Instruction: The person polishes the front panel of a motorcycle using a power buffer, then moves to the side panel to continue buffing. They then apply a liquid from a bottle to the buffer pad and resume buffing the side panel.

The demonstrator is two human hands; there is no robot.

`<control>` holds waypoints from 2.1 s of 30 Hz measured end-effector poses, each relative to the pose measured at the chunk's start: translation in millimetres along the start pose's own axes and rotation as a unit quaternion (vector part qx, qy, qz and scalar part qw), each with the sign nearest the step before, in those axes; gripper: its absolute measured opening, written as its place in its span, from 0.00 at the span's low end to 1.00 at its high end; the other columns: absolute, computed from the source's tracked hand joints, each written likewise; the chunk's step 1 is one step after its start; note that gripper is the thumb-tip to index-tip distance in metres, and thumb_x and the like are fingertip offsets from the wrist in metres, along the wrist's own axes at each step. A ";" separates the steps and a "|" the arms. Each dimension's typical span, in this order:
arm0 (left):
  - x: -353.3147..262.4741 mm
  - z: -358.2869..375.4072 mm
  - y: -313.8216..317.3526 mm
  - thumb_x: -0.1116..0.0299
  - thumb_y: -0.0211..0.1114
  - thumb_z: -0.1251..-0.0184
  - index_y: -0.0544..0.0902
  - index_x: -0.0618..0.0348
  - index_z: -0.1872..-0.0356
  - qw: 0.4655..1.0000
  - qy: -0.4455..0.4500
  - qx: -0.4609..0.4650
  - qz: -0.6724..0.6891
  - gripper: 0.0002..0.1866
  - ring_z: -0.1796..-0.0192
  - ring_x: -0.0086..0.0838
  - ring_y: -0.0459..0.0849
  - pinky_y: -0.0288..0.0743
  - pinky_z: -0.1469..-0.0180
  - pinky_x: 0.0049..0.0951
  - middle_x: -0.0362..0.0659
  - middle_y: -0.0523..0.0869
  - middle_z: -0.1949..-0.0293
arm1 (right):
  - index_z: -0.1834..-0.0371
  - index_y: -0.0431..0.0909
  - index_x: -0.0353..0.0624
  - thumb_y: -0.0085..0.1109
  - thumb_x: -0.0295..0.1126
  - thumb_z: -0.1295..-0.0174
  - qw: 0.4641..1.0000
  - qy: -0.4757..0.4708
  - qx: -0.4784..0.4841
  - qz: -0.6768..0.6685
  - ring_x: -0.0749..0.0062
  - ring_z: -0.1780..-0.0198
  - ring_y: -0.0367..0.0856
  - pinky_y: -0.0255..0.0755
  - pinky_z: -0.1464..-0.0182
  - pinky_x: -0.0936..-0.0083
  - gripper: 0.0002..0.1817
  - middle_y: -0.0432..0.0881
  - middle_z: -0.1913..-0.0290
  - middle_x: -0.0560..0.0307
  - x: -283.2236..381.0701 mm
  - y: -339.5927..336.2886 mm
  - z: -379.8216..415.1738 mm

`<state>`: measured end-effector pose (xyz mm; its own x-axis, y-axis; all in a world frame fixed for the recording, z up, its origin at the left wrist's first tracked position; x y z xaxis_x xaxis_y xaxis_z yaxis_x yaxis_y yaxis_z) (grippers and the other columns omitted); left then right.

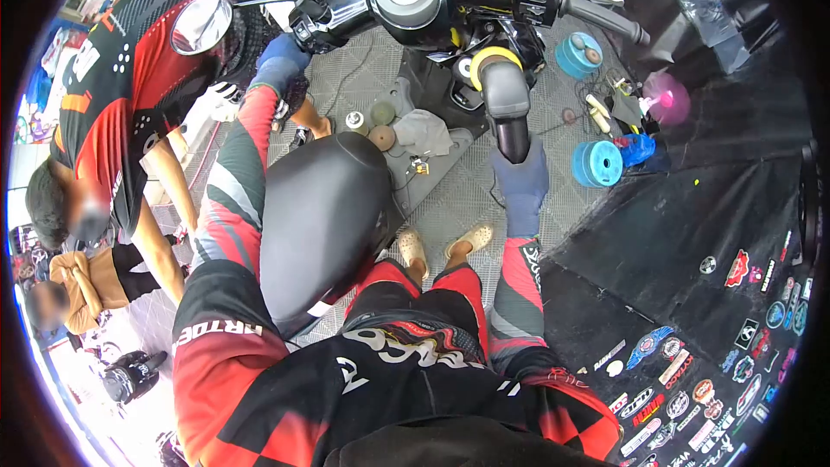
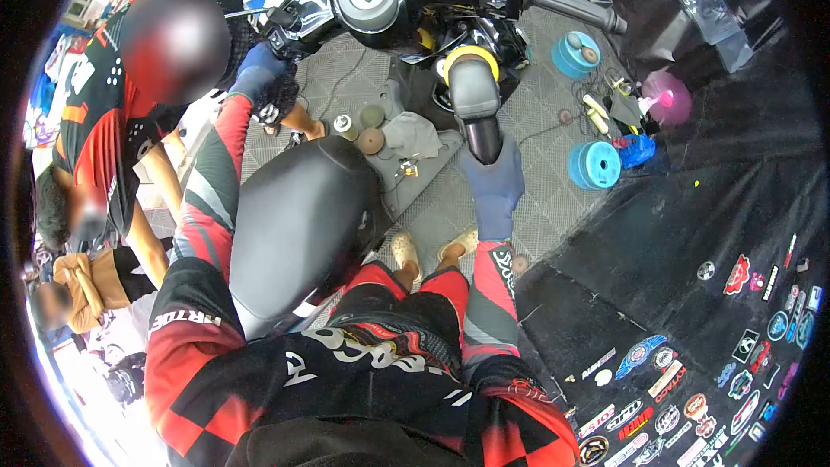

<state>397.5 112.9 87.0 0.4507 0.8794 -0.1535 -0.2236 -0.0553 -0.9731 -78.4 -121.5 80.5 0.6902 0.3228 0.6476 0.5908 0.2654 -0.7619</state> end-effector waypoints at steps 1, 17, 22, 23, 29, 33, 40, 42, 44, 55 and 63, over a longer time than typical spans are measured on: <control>1.5 1.3 7.1 0.54 0.64 0.42 0.82 0.53 0.46 1.000 0.014 -0.006 0.013 0.23 0.46 0.48 0.84 0.77 0.44 0.43 0.53 0.86 0.52 | 0.44 0.74 0.44 0.73 0.47 0.59 1.000 -0.004 0.002 -0.002 0.48 0.55 0.83 0.74 0.52 0.56 0.36 0.82 0.54 0.43 0.7 0.5 -0.3; 7.4 59.2 -1.8 0.60 0.63 0.41 0.87 0.49 0.54 0.996 -0.078 -0.032 0.030 0.15 0.50 0.45 0.87 0.72 0.47 0.60 0.48 0.87 0.51 | 0.42 0.71 0.33 0.69 0.48 0.51 0.993 -0.072 0.073 0.058 0.38 0.48 0.80 0.72 0.46 0.56 0.38 0.80 0.48 0.32 33.7 -19.5 -12.8; -15.3 102.7 -18.9 0.59 0.66 0.44 0.80 0.53 0.44 0.990 -0.082 -0.079 0.081 0.24 0.45 0.47 0.82 0.70 0.44 0.56 0.50 0.82 0.48 | 0.41 0.70 0.35 0.70 0.45 0.54 0.986 -0.117 0.076 0.094 0.38 0.50 0.81 0.73 0.48 0.53 0.38 0.81 0.49 0.33 23.8 -27.0 -12.9; -20.1 117.3 -24.8 0.57 0.67 0.45 0.75 0.56 0.39 0.981 -0.103 -0.159 0.052 0.31 0.39 0.47 0.77 0.66 0.40 0.57 0.51 0.78 0.42 | 0.41 0.70 0.35 0.70 0.45 0.54 0.985 -0.123 0.076 0.091 0.38 0.50 0.81 0.73 0.48 0.53 0.38 0.81 0.49 0.33 20.0 -27.2 -14.0; -112.5 187.9 69.6 0.37 0.59 0.41 0.72 0.70 0.40 0.952 -0.079 -0.037 0.294 0.43 0.39 0.56 0.75 0.70 0.38 0.47 0.62 0.76 0.42 | 0.44 0.72 0.39 0.71 0.46 0.57 0.973 -0.179 0.055 0.136 0.41 0.54 0.82 0.75 0.51 0.52 0.37 0.82 0.54 0.37 27.4 -49.9 -23.2; -255.9 260.8 123.5 0.22 0.44 0.39 0.76 0.69 0.41 0.857 0.110 0.209 0.458 0.51 0.48 0.53 0.82 0.77 0.47 0.45 0.60 0.79 0.43 | 0.43 0.72 0.42 0.71 0.48 0.57 0.962 -0.202 0.082 0.164 0.42 0.51 0.82 0.75 0.49 0.53 0.37 0.82 0.52 0.40 26.7 -42.0 -35.5; -356.9 262.4 123.7 0.22 0.52 0.44 0.82 0.64 0.51 0.724 0.104 0.243 0.638 0.47 0.56 0.34 0.82 0.78 0.56 0.36 0.48 0.84 0.52 | 0.40 0.71 0.45 0.74 0.51 0.58 0.960 -0.211 0.094 0.155 0.42 0.46 0.79 0.73 0.47 0.50 0.41 0.80 0.47 0.41 6.8 -29.1 -54.4; -348.7 248.3 136.4 0.23 0.59 0.47 0.84 0.61 0.54 0.698 0.012 0.169 0.696 0.44 0.59 0.28 0.81 0.77 0.57 0.32 0.45 0.84 0.58 | 0.40 0.71 0.47 0.74 0.51 0.59 0.963 -0.187 0.123 0.149 0.43 0.45 0.79 0.74 0.47 0.51 0.41 0.80 0.46 0.42 10.3 -32.6 -54.7; -347.3 250.8 130.2 0.28 0.66 0.48 0.85 0.59 0.58 0.654 0.009 0.166 0.738 0.39 0.59 0.26 0.81 0.77 0.57 0.30 0.42 0.85 0.62 | 0.40 0.70 0.46 0.74 0.51 0.59 0.955 -0.231 0.121 0.139 0.43 0.46 0.80 0.74 0.47 0.50 0.42 0.80 0.47 0.42 14.5 -33.6 -56.0; -356.2 249.2 100.1 0.42 0.72 0.43 0.82 0.52 0.59 0.568 0.043 0.248 0.783 0.24 0.64 0.19 0.79 0.75 0.64 0.25 0.35 0.84 0.65 | 0.39 0.70 0.46 0.74 0.46 0.60 0.953 -0.210 0.154 0.152 0.43 0.45 0.78 0.73 0.45 0.53 0.41 0.80 0.47 0.44 43.0 -57.3 -54.5; -350.6 263.0 51.8 0.54 0.64 0.31 0.80 0.53 0.51 0.513 0.108 0.302 0.796 0.16 0.59 0.19 0.78 0.75 0.57 0.25 0.34 0.82 0.61 | 0.34 0.68 0.40 0.77 0.37 0.61 0.947 -0.224 0.221 0.070 0.51 0.40 0.78 0.73 0.40 0.62 0.45 0.78 0.41 0.41 44.1 -59.3 -59.8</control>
<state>0.7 -73.9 135.6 -0.6490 -0.1301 -0.7496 -0.6539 -0.4084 0.6369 -58.0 -177.3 154.7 0.4437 0.7093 0.5478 0.2052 0.5146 -0.8325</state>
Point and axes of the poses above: each hand's wrist, its own z-axis away from the middle knuckle, its own y-axis out of the palm, x = y × z, the point moved 9 cm from there along -z, towards the middle knuckle
